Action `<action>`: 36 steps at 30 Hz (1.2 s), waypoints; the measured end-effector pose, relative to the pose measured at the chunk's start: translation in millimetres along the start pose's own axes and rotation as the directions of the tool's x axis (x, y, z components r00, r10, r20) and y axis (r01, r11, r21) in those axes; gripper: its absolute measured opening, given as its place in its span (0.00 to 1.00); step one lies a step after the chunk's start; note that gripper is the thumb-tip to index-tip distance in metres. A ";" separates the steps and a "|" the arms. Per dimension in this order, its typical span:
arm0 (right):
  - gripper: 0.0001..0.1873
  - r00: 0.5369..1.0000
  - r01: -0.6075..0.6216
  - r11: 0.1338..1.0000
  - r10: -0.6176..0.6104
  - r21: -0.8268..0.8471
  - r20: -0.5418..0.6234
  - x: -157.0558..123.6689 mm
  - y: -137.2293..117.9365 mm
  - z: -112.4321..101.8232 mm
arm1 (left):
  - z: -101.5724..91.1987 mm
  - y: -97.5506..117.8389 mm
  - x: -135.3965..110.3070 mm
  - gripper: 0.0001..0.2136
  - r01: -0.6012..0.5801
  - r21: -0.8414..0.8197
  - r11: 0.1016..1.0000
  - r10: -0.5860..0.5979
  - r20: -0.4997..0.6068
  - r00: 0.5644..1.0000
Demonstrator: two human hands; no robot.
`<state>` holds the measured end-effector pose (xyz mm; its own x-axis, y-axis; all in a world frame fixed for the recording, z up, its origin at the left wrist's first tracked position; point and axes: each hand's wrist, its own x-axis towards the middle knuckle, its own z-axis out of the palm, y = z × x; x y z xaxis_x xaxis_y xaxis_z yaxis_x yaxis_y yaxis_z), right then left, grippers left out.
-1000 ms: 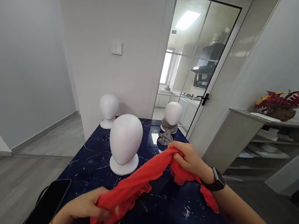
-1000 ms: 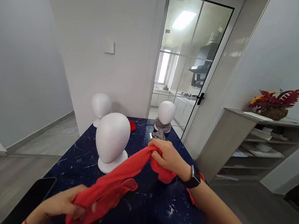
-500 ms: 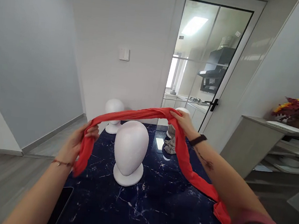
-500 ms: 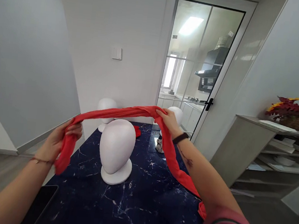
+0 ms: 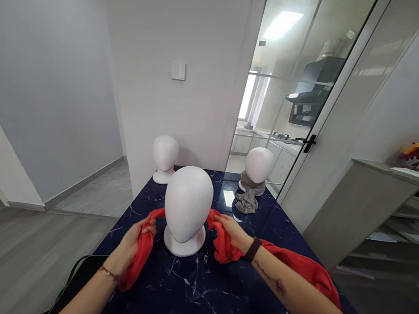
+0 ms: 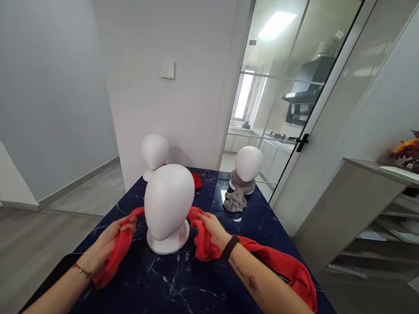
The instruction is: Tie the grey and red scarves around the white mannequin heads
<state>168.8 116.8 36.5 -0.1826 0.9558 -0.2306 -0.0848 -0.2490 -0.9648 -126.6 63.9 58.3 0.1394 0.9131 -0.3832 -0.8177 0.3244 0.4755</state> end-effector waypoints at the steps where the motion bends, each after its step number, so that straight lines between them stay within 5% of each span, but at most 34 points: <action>1: 0.08 1.000 0.010 1.000 -0.009 0.006 -0.026 -9.3 14.1 5.0 | -4.7 -14.5 -3.3 0.08 0.046 -0.022 0.999 -0.047 -0.034 0.998; 3: 0.11 0.995 0.065 0.998 -0.065 0.000 -0.074 -24.0 40.6 16.9 | -10.6 -42.8 -7.1 0.07 0.093 0.021 0.995 -0.091 -0.059 0.994; 8: 0.19 0.946 0.261 0.950 -0.287 -0.172 -0.148 -33.5 79.2 42.1 | -14.4 -88.1 -3.4 0.06 -0.024 0.297 0.955 0.063 -0.124 0.990; 14: 0.19 0.910 0.324 0.891 -0.385 -0.319 -0.151 -33.0 74.9 59.5 | -17.8 -104.0 2.0 0.05 -0.154 0.387 0.909 0.157 0.024 0.987; 20: 0.31 0.870 0.439 0.751 -0.493 -0.493 0.023 -61.9 78.1 82.8 | -27.3 -124.0 3.1 0.12 -0.367 0.464 0.806 0.377 0.075 0.923; 28: 0.25 0.876 0.347 0.718 -0.479 -0.603 -0.066 -64.0 82.1 98.6 | -26.2 -142.5 -7.1 0.17 -0.458 0.696 0.552 0.610 0.038 0.792; 33: 0.24 0.878 0.285 0.660 -0.470 -0.696 -0.086 -77.3 79.2 105.2 | -24.5 -143.3 -9.3 0.09 -0.552 0.776 0.307 0.562 0.320 0.763; 36: 0.21 0.922 0.155 0.551 -0.380 -0.820 -0.081 -91.6 69.3 105.9 | -26.4 -142.4 -6.0 0.10 -0.583 0.770 0.260 0.531 0.390 0.752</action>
<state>75.9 -4.7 4.2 -0.0564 0.9880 0.1435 0.7280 0.1390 -0.6714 -25.8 5.7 -28.1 -0.1110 0.9555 0.2733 0.1358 -0.2578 0.9566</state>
